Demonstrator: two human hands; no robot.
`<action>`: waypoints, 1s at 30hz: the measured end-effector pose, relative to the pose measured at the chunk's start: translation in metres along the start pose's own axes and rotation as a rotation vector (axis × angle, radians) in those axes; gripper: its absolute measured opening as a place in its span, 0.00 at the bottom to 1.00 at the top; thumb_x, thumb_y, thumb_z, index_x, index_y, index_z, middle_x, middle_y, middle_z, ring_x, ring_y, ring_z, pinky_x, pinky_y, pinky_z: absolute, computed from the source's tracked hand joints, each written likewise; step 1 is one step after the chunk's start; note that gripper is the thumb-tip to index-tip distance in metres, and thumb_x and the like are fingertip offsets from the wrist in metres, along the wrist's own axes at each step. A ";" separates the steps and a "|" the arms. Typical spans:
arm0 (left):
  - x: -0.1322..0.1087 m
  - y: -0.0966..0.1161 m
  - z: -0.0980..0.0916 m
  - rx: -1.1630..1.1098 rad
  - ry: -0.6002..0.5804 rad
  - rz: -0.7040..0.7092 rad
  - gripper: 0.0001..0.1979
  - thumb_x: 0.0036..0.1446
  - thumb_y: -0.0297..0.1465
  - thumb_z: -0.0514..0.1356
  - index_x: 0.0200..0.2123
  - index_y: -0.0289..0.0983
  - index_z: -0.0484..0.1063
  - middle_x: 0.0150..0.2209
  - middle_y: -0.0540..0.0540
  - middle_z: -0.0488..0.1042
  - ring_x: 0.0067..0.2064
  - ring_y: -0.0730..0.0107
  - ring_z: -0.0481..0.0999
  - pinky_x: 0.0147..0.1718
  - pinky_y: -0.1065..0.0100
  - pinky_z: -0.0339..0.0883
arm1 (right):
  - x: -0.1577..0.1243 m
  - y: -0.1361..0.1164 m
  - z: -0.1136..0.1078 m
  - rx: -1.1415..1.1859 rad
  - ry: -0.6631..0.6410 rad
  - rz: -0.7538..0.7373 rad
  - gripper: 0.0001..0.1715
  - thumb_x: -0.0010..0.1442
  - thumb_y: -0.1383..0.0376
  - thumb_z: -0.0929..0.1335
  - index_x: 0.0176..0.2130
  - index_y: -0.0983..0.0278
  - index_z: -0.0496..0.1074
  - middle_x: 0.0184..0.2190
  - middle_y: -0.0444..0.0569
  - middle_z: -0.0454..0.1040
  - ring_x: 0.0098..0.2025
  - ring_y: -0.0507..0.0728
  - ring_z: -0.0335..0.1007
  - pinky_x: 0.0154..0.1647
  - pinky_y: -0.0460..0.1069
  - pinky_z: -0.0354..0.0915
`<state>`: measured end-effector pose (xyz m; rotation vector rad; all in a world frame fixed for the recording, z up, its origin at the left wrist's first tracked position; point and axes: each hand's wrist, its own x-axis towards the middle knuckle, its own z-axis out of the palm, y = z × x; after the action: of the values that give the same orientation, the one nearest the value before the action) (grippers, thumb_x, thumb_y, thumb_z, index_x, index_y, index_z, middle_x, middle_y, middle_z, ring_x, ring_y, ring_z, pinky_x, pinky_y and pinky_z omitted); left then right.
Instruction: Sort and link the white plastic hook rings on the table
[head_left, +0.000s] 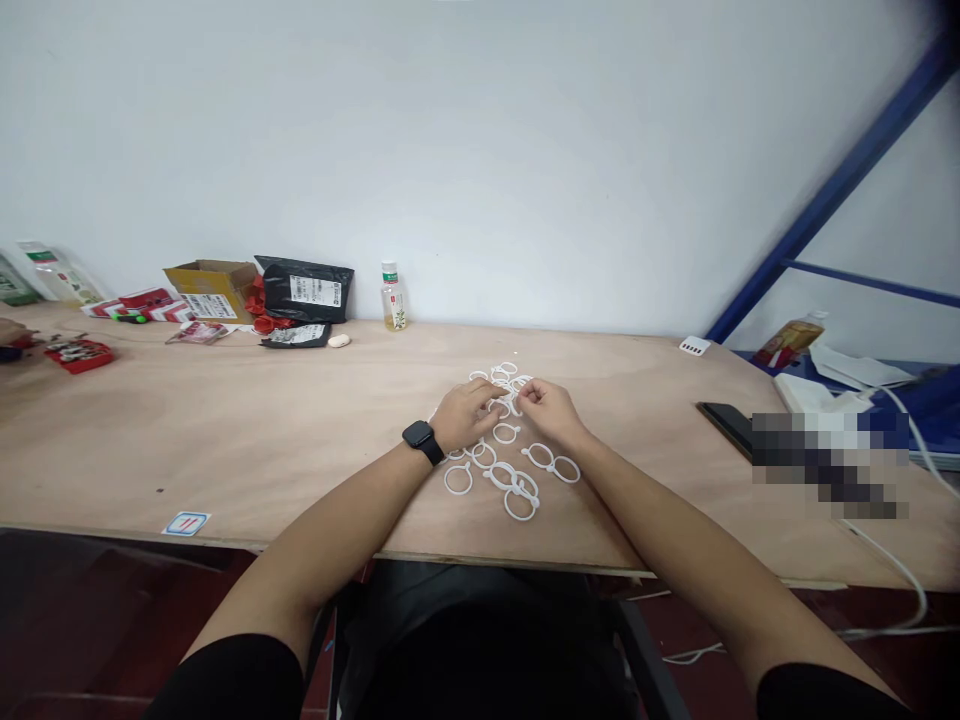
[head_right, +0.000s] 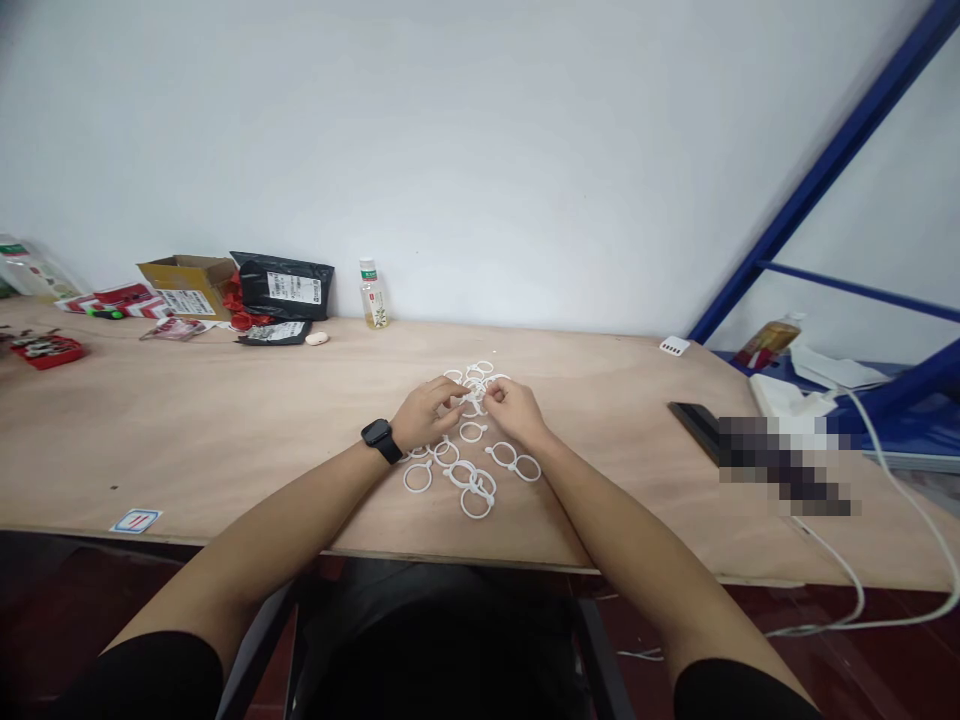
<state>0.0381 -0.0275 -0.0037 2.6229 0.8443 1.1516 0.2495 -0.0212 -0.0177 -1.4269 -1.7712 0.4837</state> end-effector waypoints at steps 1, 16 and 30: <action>0.000 0.000 0.000 0.009 0.009 -0.013 0.12 0.60 0.32 0.55 0.45 0.36 0.72 0.41 0.43 0.74 0.36 0.69 0.73 0.42 0.64 0.68 | 0.003 0.004 -0.002 -0.038 0.056 0.031 0.08 0.52 0.62 0.67 0.31 0.63 0.73 0.23 0.43 0.73 0.25 0.52 0.66 0.26 0.45 0.59; -0.006 -0.005 0.008 0.037 -0.365 -0.057 0.05 0.57 0.30 0.59 0.33 0.37 0.75 0.41 0.44 0.72 0.41 0.67 0.74 0.44 0.67 0.68 | -0.002 0.000 -0.001 -0.012 -0.171 -0.136 0.14 0.56 0.62 0.65 0.38 0.64 0.77 0.26 0.44 0.75 0.27 0.52 0.67 0.30 0.46 0.62; -0.002 0.003 0.004 0.051 -0.077 0.080 0.09 0.60 0.33 0.57 0.41 0.39 0.75 0.52 0.40 0.68 0.50 0.61 0.70 0.51 0.59 0.65 | -0.002 -0.007 0.002 0.444 -0.307 0.041 0.22 0.56 0.53 0.66 0.44 0.66 0.73 0.22 0.42 0.69 0.20 0.48 0.57 0.23 0.45 0.56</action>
<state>0.0416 -0.0304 -0.0068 2.7458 0.7708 1.0533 0.2437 -0.0246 -0.0151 -1.1172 -1.7252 1.0912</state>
